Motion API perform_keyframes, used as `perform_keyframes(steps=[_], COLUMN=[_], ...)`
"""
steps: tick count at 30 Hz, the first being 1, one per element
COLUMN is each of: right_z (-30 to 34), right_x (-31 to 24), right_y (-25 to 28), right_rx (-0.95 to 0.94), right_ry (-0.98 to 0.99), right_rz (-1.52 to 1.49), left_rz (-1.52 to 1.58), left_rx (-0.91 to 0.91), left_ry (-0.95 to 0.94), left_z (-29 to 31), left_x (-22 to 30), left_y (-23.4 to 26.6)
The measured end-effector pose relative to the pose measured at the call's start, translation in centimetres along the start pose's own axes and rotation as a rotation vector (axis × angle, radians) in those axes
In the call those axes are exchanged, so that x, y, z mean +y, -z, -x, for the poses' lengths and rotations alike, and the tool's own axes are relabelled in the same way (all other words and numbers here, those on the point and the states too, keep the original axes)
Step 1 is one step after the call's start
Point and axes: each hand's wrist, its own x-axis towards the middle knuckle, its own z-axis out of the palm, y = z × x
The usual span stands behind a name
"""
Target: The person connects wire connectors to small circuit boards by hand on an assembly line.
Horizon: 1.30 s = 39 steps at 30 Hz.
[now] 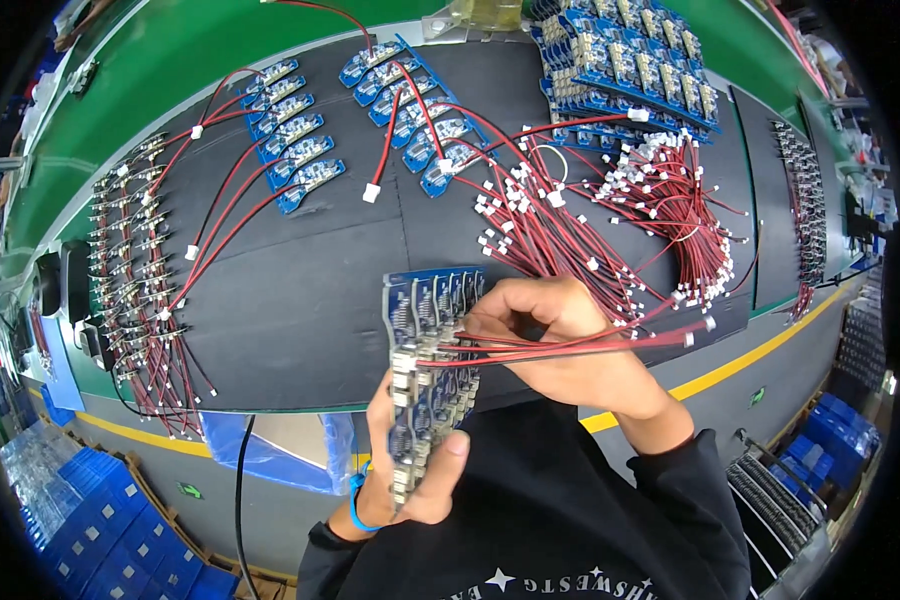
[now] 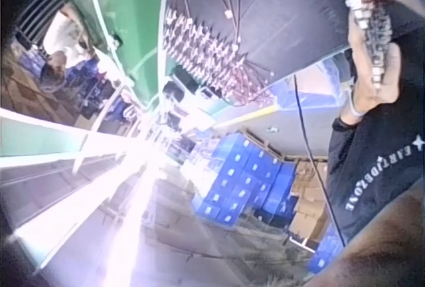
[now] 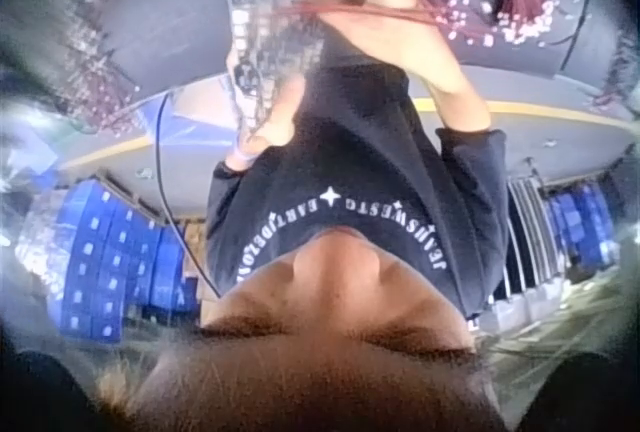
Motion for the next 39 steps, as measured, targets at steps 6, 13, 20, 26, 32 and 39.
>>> perform_keyframes(steps=[6, 13, 20, 26, 32, 39], right_z=[0.9, 2.2, 2.0, -1.0, -5.3, -3.7], right_x=[2.3, 1.5, 2.4, 3.0, 3.4, 1.3], right_y=[2.5, 3.7, 4.2, 3.4, 1.1, 2.1], right_rx=[0.303, 0.164, 0.178, 0.421, 0.653, 0.575], right_ry=[0.007, 0.335, 0.313, 0.414, 0.411, 0.527], right_rz=[0.374, 0.728, 0.504, 0.650, 0.976, 0.689], left_rz=[0.243, 0.215, 0.516, 0.485, 0.659, 0.810], left_rx=[0.325, 0.413, 0.722, 0.494, 0.583, 0.590], left_ry=[0.291, 0.160, 0.299, -0.011, 0.063, 0.139], left_z=[1.9, 3.3, 1.6, 0.9, 0.1, -1.1], left_x=[0.3, -0.1, 4.0, 0.2, 1.4, 2.0], left_y=[1.0, 1.5, 1.6, 2.1, 1.2, 1.2])
